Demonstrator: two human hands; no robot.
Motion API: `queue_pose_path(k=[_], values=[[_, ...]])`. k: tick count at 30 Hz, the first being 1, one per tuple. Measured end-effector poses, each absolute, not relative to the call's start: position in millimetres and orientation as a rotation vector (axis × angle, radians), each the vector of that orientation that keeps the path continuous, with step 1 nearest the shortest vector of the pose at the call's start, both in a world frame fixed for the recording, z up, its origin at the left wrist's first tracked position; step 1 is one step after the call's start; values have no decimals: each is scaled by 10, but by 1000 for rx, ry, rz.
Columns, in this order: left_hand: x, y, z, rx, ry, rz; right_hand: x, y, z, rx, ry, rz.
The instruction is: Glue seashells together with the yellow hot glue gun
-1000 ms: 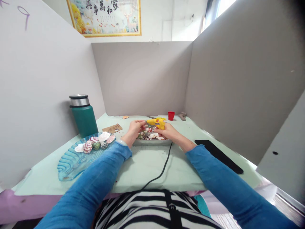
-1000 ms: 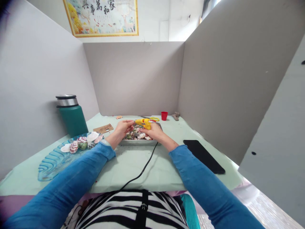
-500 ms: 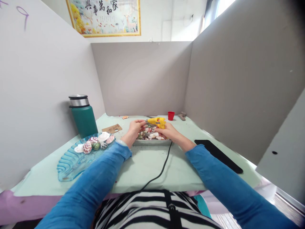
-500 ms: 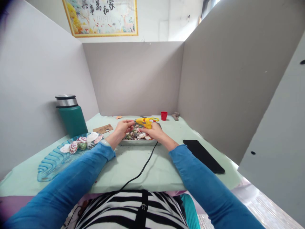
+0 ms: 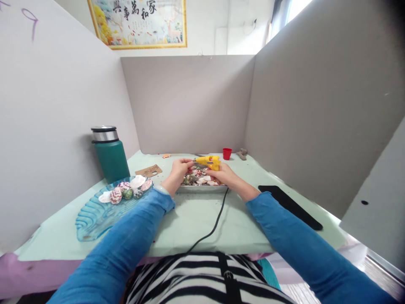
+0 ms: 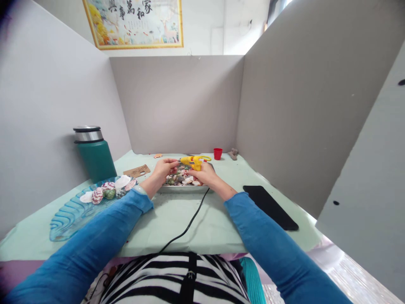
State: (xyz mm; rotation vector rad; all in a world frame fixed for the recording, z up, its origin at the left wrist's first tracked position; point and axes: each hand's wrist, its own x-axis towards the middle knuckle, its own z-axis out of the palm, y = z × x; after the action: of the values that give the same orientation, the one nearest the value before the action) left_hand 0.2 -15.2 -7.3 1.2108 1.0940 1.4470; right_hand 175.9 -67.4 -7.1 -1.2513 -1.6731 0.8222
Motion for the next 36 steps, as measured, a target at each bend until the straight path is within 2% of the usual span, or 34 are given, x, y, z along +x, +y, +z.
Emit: queue_pose_path(k=[24,36], values=[[26,-182,-62,1194,1077,1451,1770,-620,-109,-1196,-1567,885],[19,-167,-77,1195,1074,1467,1764,-663,-92,-1232,-1690,843]])
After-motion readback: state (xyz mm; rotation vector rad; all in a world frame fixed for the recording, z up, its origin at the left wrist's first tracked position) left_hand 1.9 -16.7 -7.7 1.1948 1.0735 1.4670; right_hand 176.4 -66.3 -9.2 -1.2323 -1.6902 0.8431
